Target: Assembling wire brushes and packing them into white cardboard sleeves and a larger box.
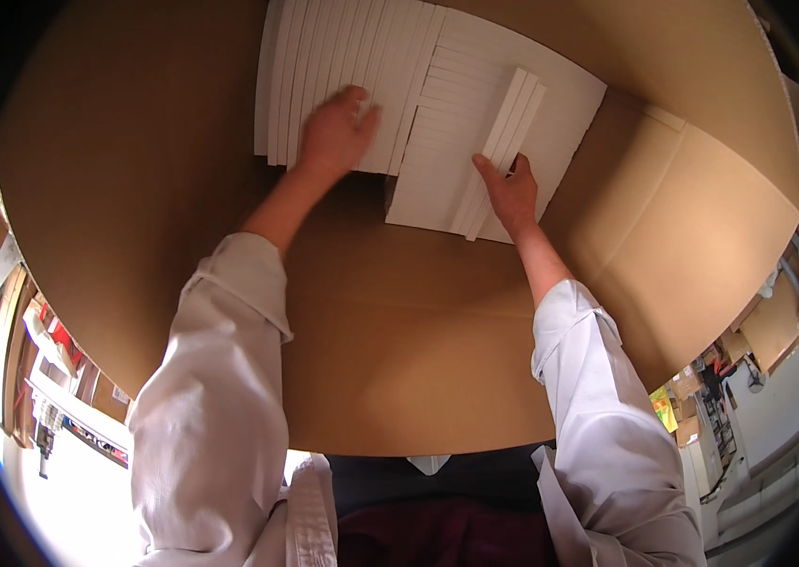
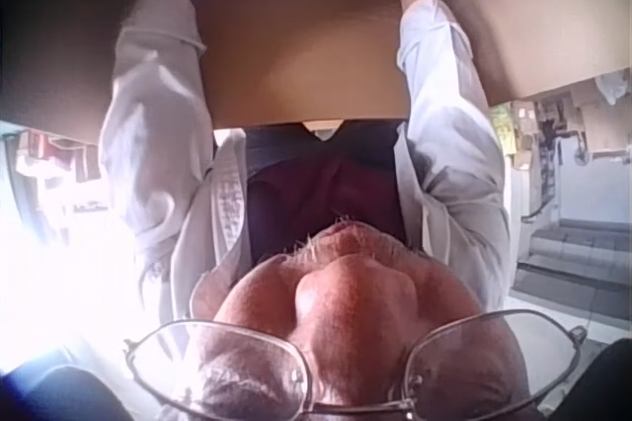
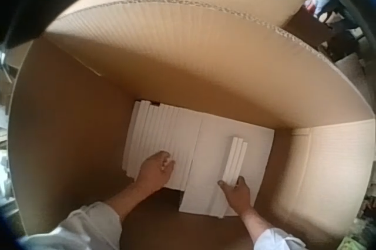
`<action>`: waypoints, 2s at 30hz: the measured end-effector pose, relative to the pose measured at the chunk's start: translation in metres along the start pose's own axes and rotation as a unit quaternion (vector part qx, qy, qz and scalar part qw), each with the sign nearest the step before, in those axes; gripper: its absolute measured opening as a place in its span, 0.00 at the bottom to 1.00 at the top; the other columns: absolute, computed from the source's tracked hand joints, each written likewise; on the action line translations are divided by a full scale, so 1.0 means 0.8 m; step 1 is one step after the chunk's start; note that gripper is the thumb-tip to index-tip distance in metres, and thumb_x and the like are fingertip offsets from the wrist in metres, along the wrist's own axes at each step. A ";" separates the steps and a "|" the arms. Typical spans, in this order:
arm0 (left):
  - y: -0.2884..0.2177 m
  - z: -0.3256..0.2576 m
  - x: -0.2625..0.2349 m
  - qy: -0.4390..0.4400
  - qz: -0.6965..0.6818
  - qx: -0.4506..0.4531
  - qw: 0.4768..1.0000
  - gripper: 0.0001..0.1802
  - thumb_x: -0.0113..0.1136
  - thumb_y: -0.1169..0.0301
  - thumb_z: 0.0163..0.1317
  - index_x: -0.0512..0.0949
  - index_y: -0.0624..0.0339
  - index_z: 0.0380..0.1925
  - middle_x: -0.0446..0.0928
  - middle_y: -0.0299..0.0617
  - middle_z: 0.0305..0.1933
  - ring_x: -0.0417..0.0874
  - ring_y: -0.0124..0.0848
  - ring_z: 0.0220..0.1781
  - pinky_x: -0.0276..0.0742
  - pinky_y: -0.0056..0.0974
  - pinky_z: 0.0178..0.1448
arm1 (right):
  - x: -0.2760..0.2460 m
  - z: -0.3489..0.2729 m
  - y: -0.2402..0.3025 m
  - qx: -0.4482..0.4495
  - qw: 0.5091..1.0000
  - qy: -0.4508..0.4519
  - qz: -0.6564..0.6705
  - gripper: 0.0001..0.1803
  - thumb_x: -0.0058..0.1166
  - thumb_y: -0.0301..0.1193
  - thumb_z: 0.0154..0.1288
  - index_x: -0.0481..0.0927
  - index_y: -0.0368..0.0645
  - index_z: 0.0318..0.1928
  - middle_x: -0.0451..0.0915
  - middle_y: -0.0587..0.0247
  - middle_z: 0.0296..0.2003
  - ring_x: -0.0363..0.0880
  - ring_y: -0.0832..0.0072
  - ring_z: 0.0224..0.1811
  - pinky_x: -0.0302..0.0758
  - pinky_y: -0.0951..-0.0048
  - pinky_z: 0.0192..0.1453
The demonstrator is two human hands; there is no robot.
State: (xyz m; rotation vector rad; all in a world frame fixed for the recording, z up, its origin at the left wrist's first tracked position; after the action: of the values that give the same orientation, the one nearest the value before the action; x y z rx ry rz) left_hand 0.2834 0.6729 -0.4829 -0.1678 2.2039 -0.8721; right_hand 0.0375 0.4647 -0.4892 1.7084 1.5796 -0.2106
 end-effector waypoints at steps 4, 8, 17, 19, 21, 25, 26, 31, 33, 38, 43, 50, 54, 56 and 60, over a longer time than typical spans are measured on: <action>-0.057 -0.014 0.107 0.099 -0.008 0.014 0.995 0.26 0.69 0.56 0.61 0.78 0.64 0.51 0.83 0.55 0.41 0.86 0.48 0.44 0.81 0.47 0.49 | -0.002 0.001 -0.017 -0.017 0.997 -0.022 0.073 0.31 0.63 0.49 0.68 0.79 0.33 0.57 0.86 0.47 0.47 0.85 0.60 0.48 0.79 0.62 0.56; -0.092 -0.032 0.182 0.159 0.006 -0.023 0.987 0.38 0.71 0.51 0.56 0.73 0.71 0.56 0.82 0.59 0.50 0.83 0.52 0.54 0.79 0.50 0.58 | 0.011 0.017 -0.045 -0.015 0.996 0.006 0.090 0.26 0.60 0.45 0.70 0.81 0.35 0.56 0.87 0.51 0.43 0.86 0.66 0.41 0.80 0.66 0.49; -0.092 -0.047 0.230 0.164 -0.026 -0.092 0.982 0.41 0.75 0.53 0.52 0.70 0.68 0.58 0.79 0.59 0.54 0.82 0.54 0.57 0.78 0.52 0.60 | 0.009 0.021 -0.085 0.038 0.985 0.078 0.150 0.19 0.58 0.43 0.74 0.85 0.36 0.45 0.81 0.67 0.33 0.80 0.78 0.37 0.83 0.72 0.39; -0.096 -0.049 0.228 0.186 -0.043 -0.092 0.977 0.39 0.77 0.57 0.51 0.69 0.68 0.56 0.79 0.59 0.53 0.82 0.54 0.56 0.79 0.52 0.58 | 0.013 0.018 -0.075 0.032 0.983 0.085 0.159 0.20 0.58 0.43 0.74 0.85 0.35 0.46 0.81 0.66 0.34 0.80 0.78 0.37 0.83 0.72 0.39; -0.094 -0.049 0.218 0.172 -0.045 -0.084 0.980 0.37 0.77 0.60 0.51 0.69 0.67 0.55 0.79 0.61 0.52 0.82 0.55 0.57 0.79 0.52 0.58 | 0.017 0.015 -0.068 0.026 0.982 0.086 0.165 0.21 0.58 0.43 0.75 0.85 0.35 0.46 0.81 0.66 0.34 0.80 0.78 0.37 0.83 0.72 0.39; -0.098 -0.052 0.217 0.167 -0.048 -0.081 0.981 0.36 0.73 0.61 0.55 0.68 0.68 0.59 0.79 0.61 0.53 0.82 0.56 0.56 0.79 0.52 0.59 | 0.011 0.016 -0.056 0.001 0.989 0.063 0.137 0.20 0.56 0.42 0.75 0.84 0.34 0.41 0.80 0.66 0.27 0.78 0.80 0.30 0.81 0.71 0.34; -0.099 -0.053 0.216 0.160 -0.045 -0.082 0.983 0.36 0.71 0.63 0.57 0.68 0.68 0.60 0.79 0.61 0.53 0.82 0.56 0.56 0.79 0.52 0.60 | 0.013 0.015 -0.054 0.000 0.991 0.069 0.118 0.20 0.56 0.42 0.75 0.84 0.34 0.42 0.80 0.65 0.27 0.78 0.79 0.30 0.81 0.71 0.34; -0.100 -0.055 0.220 0.166 -0.038 -0.095 0.981 0.33 0.67 0.63 0.60 0.68 0.69 0.61 0.79 0.61 0.53 0.83 0.55 0.55 0.81 0.51 0.58 | 0.011 0.012 -0.040 -0.026 0.991 0.074 0.108 0.20 0.55 0.41 0.75 0.83 0.33 0.38 0.81 0.62 0.29 0.79 0.78 0.30 0.82 0.71 0.33; -0.105 -0.054 0.217 0.155 -0.036 -0.092 0.983 0.32 0.67 0.63 0.61 0.69 0.69 0.60 0.79 0.61 0.52 0.84 0.54 0.54 0.81 0.51 0.57 | 0.013 0.013 -0.038 -0.046 0.992 0.087 0.081 0.20 0.54 0.40 0.76 0.82 0.32 0.37 0.82 0.61 0.32 0.81 0.77 0.32 0.83 0.71 0.34; -0.128 -0.062 0.202 0.153 -0.016 -0.039 0.987 0.24 0.68 0.64 0.59 0.72 0.67 0.50 0.81 0.58 0.46 0.87 0.51 0.47 0.83 0.50 0.50 | -0.007 -0.009 -0.018 -0.053 0.998 0.014 0.021 0.22 0.55 0.39 0.75 0.79 0.32 0.28 0.82 0.60 0.25 0.81 0.78 0.27 0.83 0.70 0.30; -0.130 -0.072 0.163 0.099 -0.027 -0.031 0.994 0.23 0.70 0.65 0.57 0.73 0.68 0.45 0.82 0.58 0.42 0.88 0.50 0.43 0.84 0.49 0.46 | -0.006 -0.030 0.024 -0.052 0.998 0.025 0.038 0.22 0.56 0.39 0.74 0.77 0.32 0.27 0.80 0.61 0.23 0.78 0.81 0.26 0.81 0.70 0.30; -0.105 -0.075 0.093 0.038 -0.002 -0.051 0.998 0.25 0.75 0.66 0.51 0.73 0.70 0.41 0.84 0.55 0.35 0.89 0.48 0.39 0.86 0.47 0.43 | 0.024 -0.043 0.101 -0.090 0.994 0.060 -0.029 0.21 0.57 0.35 0.72 0.75 0.33 0.24 0.80 0.62 0.23 0.78 0.81 0.25 0.83 0.70 0.29; -0.087 -0.072 0.056 0.016 0.021 -0.047 0.999 0.25 0.75 0.66 0.49 0.73 0.69 0.40 0.85 0.54 0.33 0.90 0.48 0.38 0.86 0.46 0.42 | 0.049 -0.057 0.141 -0.102 0.992 0.069 0.006 0.21 0.57 0.35 0.71 0.74 0.33 0.23 0.79 0.62 0.22 0.77 0.82 0.25 0.83 0.69 0.29; -0.084 -0.067 0.042 0.018 0.014 -0.042 0.999 0.25 0.76 0.66 0.48 0.72 0.68 0.40 0.84 0.54 0.33 0.90 0.47 0.38 0.86 0.46 0.42 | 0.057 -0.053 0.146 -0.088 0.990 0.085 0.069 0.21 0.58 0.35 0.71 0.75 0.33 0.24 0.80 0.61 0.22 0.78 0.81 0.26 0.84 0.69 0.30; -0.078 -0.064 0.019 0.004 0.008 -0.042 0.999 0.25 0.76 0.66 0.48 0.72 0.66 0.39 0.84 0.54 0.33 0.90 0.48 0.38 0.85 0.47 0.42 | 0.066 -0.051 0.160 -0.099 0.988 0.090 0.079 0.20 0.58 0.35 0.71 0.76 0.32 0.25 0.81 0.61 0.23 0.80 0.80 0.27 0.85 0.70 0.30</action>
State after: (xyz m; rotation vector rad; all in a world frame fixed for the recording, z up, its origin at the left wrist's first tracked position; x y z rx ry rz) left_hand 0.2285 0.6476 -0.4274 -0.1876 2.2471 -0.7738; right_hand 0.1487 0.5417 -0.4391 1.7234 1.5259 0.1797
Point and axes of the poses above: each hand's wrist, its own z-axis towards the middle knuckle, its own x-axis out of the palm, y = z × x, the point moved 10 cm from there along z, towards the middle knuckle
